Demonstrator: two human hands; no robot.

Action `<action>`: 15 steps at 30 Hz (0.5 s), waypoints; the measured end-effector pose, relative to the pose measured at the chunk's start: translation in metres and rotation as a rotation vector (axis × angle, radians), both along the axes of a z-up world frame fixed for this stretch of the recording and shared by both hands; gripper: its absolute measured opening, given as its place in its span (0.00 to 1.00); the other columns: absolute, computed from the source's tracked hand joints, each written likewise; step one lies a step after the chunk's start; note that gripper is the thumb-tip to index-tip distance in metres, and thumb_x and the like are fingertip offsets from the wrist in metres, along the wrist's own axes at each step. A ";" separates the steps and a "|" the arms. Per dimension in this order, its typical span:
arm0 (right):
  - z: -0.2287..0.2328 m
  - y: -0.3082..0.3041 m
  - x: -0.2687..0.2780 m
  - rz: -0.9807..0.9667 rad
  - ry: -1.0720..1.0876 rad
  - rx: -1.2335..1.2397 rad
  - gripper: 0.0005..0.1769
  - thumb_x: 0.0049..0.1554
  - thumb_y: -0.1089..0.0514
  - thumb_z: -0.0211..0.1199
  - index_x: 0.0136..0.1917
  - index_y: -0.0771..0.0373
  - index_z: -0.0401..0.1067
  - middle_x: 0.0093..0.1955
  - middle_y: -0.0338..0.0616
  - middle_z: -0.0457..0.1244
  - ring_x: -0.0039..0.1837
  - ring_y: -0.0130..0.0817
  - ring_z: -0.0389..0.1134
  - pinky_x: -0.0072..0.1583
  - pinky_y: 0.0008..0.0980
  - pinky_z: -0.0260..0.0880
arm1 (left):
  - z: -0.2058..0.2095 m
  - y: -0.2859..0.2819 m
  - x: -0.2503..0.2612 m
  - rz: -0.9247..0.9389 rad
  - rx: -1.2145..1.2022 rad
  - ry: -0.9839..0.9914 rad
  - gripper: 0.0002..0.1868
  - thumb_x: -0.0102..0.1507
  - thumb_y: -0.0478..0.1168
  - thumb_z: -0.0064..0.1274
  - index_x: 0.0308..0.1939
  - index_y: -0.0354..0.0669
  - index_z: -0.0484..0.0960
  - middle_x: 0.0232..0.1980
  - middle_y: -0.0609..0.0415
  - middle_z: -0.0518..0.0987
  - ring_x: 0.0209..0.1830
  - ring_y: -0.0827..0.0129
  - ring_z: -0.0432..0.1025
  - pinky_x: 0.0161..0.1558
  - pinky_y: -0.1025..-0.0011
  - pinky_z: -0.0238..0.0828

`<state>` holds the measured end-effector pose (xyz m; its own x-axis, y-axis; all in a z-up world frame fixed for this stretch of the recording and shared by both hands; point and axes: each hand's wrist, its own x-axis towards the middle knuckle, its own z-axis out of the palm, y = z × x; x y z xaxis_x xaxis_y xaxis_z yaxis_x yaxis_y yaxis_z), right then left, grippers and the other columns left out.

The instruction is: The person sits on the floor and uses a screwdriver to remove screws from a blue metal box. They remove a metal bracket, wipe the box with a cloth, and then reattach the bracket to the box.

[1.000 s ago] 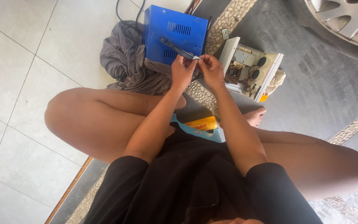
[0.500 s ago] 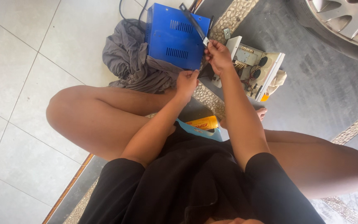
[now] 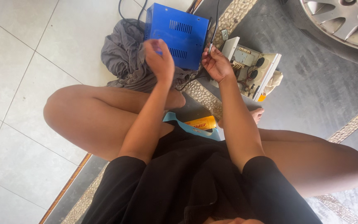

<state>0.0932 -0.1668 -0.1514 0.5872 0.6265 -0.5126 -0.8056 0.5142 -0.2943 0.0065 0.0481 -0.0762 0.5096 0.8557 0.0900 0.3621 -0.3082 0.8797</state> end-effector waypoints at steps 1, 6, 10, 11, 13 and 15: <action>0.002 -0.001 -0.002 -0.003 -0.018 0.010 0.05 0.68 0.58 0.57 0.57 0.57 0.69 0.53 0.38 0.65 0.56 0.30 0.67 0.56 0.31 0.68 | 0.005 0.010 0.001 0.046 0.171 0.067 0.17 0.65 0.45 0.54 0.48 0.33 0.73 0.47 0.44 0.74 0.49 0.57 0.71 0.55 0.58 0.69; 0.009 -0.014 -0.012 -0.053 -0.109 0.051 0.05 0.68 0.59 0.57 0.57 0.55 0.69 0.53 0.36 0.65 0.57 0.29 0.66 0.57 0.31 0.67 | 0.019 0.014 -0.026 0.037 0.095 0.560 0.52 0.52 0.56 0.71 0.61 0.25 0.54 0.65 0.29 0.54 0.67 0.33 0.53 0.60 0.40 0.58; 0.010 -0.026 -0.015 -0.070 -0.125 0.028 0.03 0.69 0.59 0.57 0.57 0.55 0.69 0.53 0.35 0.65 0.57 0.28 0.65 0.57 0.31 0.66 | 0.009 0.012 -0.050 -0.175 0.068 0.852 0.58 0.47 0.58 0.72 0.64 0.30 0.53 0.65 0.36 0.59 0.68 0.42 0.57 0.60 0.45 0.63; 0.010 -0.028 -0.018 -0.072 -0.122 0.028 0.03 0.69 0.58 0.57 0.56 0.55 0.69 0.54 0.35 0.65 0.57 0.28 0.65 0.57 0.31 0.66 | 0.004 0.015 -0.053 -0.173 0.097 0.874 0.52 0.49 0.56 0.71 0.62 0.32 0.56 0.64 0.38 0.64 0.67 0.43 0.61 0.59 0.45 0.65; 0.013 -0.025 -0.017 -0.070 -0.123 0.035 0.03 0.68 0.58 0.57 0.56 0.55 0.69 0.54 0.35 0.65 0.57 0.28 0.65 0.57 0.30 0.66 | -0.007 0.033 -0.053 -0.157 0.159 0.909 0.41 0.52 0.52 0.69 0.58 0.38 0.62 0.61 0.41 0.73 0.66 0.46 0.68 0.58 0.46 0.69; 0.016 -0.023 -0.019 -0.070 -0.129 0.063 0.03 0.69 0.57 0.57 0.56 0.55 0.69 0.54 0.35 0.65 0.57 0.28 0.65 0.57 0.30 0.66 | -0.018 0.053 -0.054 -0.141 0.138 0.827 0.26 0.59 0.45 0.62 0.55 0.41 0.67 0.56 0.43 0.80 0.59 0.46 0.74 0.55 0.47 0.72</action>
